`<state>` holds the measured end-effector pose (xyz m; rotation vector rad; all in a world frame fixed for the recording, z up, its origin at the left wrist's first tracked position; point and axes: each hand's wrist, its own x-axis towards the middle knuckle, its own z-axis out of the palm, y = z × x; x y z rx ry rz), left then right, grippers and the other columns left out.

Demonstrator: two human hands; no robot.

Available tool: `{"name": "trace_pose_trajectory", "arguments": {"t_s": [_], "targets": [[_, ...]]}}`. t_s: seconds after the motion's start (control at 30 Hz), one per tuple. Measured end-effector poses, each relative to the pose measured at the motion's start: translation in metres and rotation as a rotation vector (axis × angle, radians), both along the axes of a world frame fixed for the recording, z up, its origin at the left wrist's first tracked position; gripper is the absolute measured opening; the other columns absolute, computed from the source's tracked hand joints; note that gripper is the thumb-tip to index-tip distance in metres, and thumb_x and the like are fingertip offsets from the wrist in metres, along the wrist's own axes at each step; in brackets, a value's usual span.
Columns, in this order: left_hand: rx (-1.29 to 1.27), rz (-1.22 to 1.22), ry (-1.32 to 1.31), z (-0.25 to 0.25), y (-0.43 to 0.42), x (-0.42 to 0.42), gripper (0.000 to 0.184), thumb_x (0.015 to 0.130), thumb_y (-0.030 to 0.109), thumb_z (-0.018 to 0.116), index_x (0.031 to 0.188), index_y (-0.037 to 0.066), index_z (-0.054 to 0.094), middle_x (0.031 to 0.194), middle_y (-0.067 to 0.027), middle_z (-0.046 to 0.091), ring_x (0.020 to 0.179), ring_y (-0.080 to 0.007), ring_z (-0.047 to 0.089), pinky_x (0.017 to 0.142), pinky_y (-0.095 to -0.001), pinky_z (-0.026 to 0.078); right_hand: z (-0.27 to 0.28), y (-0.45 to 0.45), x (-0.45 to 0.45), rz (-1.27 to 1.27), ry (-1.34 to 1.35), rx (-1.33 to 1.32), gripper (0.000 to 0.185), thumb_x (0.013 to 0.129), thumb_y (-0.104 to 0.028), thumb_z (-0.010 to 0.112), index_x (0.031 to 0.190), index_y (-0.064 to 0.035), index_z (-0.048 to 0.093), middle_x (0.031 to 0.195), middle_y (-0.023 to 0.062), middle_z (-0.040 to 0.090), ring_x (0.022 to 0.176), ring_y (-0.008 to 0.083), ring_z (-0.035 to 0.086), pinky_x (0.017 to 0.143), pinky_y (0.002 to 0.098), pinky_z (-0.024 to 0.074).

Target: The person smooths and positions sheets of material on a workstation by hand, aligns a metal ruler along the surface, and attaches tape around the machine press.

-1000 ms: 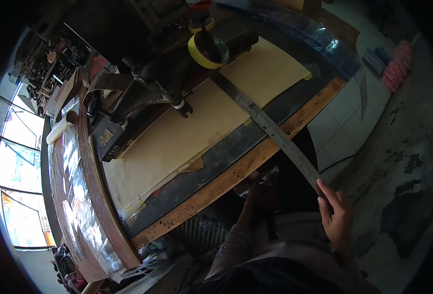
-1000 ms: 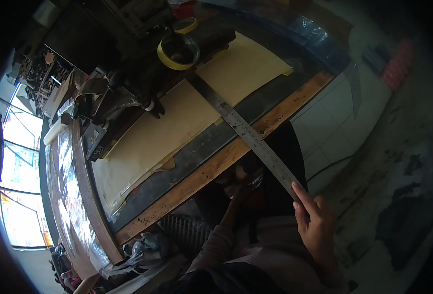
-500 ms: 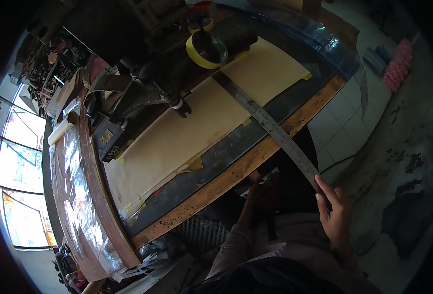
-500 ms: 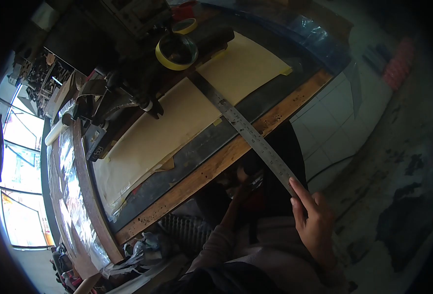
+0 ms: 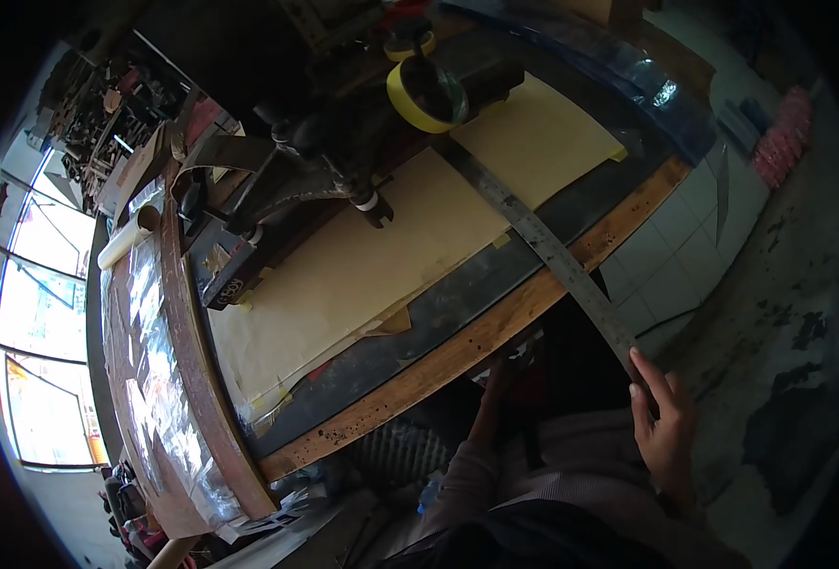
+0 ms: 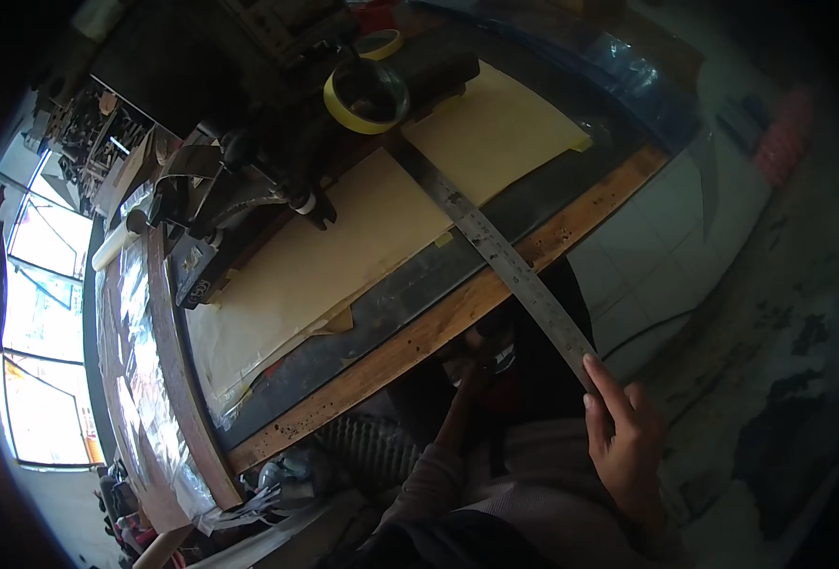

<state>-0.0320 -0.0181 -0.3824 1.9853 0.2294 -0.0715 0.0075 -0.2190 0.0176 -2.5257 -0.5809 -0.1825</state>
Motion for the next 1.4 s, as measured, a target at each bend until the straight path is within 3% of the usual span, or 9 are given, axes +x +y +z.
{"name": "trace_pose_trajectory", "arguments": {"t_s": [0.87, 1.27, 1.4], "targets": [[0.069, -0.051, 0.121, 0.019, 0.001, 0.008, 0.039, 0.095, 0.018, 0.049, 0.134, 0.021, 0.049, 0.115, -0.0188, 0.061, 0.094, -0.0278, 0.066, 0.075, -0.0372, 0.053, -0.005, 0.000, 0.004, 0.013, 0.028, 0.026, 0.047, 0.079, -0.006, 0.067, 0.125, -0.0159, 0.061, 0.071, 0.0039, 0.050, 0.057, 0.0168, 0.048, 0.052, 0.0310, 0.0411], [0.330, -0.207, 0.175, 0.037, 0.000, 0.010, 0.039, 0.095, 0.016, 0.049, 0.134, 0.023, 0.049, 0.115, -0.0188, 0.060, 0.093, -0.0277, 0.066, 0.075, -0.0372, 0.053, -0.001, 0.001, 0.005, 0.016, 0.053, 0.047, 0.047, 0.079, -0.005, 0.067, 0.125, -0.0155, 0.060, 0.073, 0.0053, 0.053, 0.057, 0.0179, 0.051, 0.053, 0.0314, 0.0426], [0.269, -0.152, 0.253, 0.037, -0.001, 0.010, 0.039, 0.095, 0.016, 0.050, 0.133, 0.025, 0.051, 0.116, -0.0186, 0.059, 0.092, -0.0281, 0.066, 0.074, -0.0372, 0.052, -0.001, 0.001, 0.005, 0.016, 0.058, 0.037, 0.047, 0.080, -0.005, 0.067, 0.125, -0.0154, 0.060, 0.074, 0.0058, 0.054, 0.058, 0.0182, 0.052, 0.054, 0.0316, 0.0434]]}}
